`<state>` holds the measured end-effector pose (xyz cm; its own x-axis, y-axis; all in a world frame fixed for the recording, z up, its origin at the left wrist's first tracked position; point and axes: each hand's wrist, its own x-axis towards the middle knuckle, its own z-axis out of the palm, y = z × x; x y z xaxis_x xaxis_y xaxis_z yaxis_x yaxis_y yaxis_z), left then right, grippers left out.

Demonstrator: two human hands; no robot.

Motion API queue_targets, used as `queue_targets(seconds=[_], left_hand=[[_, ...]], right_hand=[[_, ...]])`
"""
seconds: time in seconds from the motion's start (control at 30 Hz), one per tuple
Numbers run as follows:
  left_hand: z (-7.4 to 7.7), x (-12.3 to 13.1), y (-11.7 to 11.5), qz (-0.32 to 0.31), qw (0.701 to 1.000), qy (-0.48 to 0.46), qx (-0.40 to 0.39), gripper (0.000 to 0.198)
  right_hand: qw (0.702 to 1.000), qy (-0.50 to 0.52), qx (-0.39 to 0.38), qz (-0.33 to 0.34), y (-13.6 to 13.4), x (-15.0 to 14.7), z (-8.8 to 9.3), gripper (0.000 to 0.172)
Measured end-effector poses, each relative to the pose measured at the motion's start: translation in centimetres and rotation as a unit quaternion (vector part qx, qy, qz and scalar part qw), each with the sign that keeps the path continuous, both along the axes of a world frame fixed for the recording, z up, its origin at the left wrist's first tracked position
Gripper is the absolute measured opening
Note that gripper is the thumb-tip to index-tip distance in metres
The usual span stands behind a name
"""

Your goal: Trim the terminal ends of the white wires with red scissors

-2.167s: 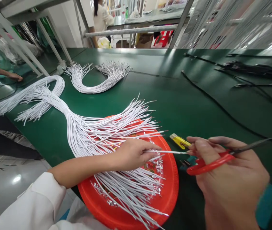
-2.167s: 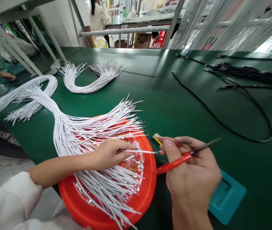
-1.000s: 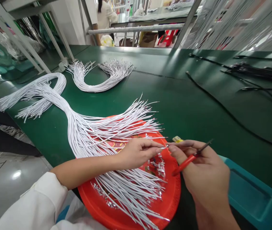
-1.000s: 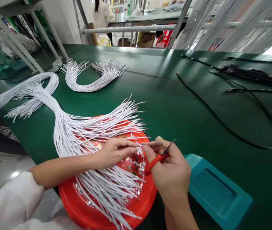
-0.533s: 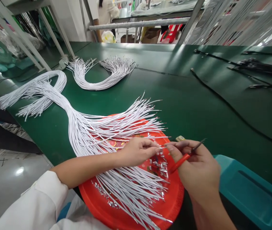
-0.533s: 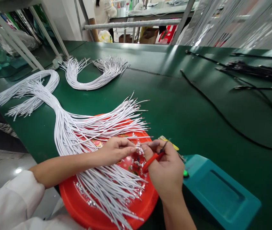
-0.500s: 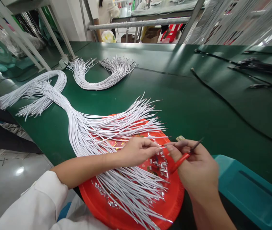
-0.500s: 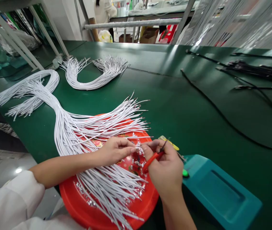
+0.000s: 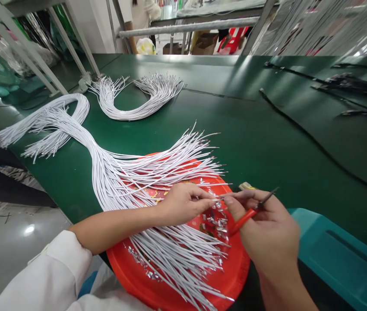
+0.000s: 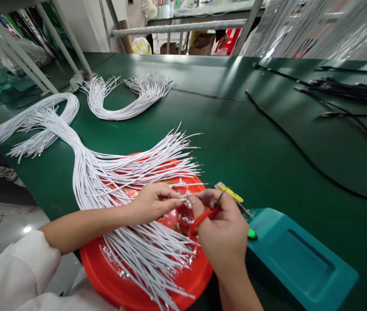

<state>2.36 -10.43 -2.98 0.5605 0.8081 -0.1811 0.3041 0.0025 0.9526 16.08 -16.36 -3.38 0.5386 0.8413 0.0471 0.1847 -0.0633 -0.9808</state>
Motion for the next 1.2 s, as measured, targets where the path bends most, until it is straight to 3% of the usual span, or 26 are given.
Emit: queue_targets(seconds=[0.33,0.6,0.87,1.2], left_hand=[[-0.8,-0.1,-0.3,0.015,0.997,-0.005,0.071,0.018],[-0.9,0.1,-0.1,0.006,0.996,-0.048,-0.081,0.020],[-1.0,-0.3,-0.2,0.032,0.995,-0.040,0.083,0.015],[-1.2,-0.2,-0.1,0.056,0.992,0.008,0.116,0.013]], right_hand=[[0.999,-0.026,0.031,0.017,0.3,0.0,-0.5,0.020],[0.999,0.036,0.021,-0.008,0.4,0.0,-1.1,0.025],[0.998,0.056,-0.012,-0.029,0.2,-0.2,-1.3,0.031],[0.999,-0.017,0.041,0.006,-0.2,-1.1,-1.2,0.023]])
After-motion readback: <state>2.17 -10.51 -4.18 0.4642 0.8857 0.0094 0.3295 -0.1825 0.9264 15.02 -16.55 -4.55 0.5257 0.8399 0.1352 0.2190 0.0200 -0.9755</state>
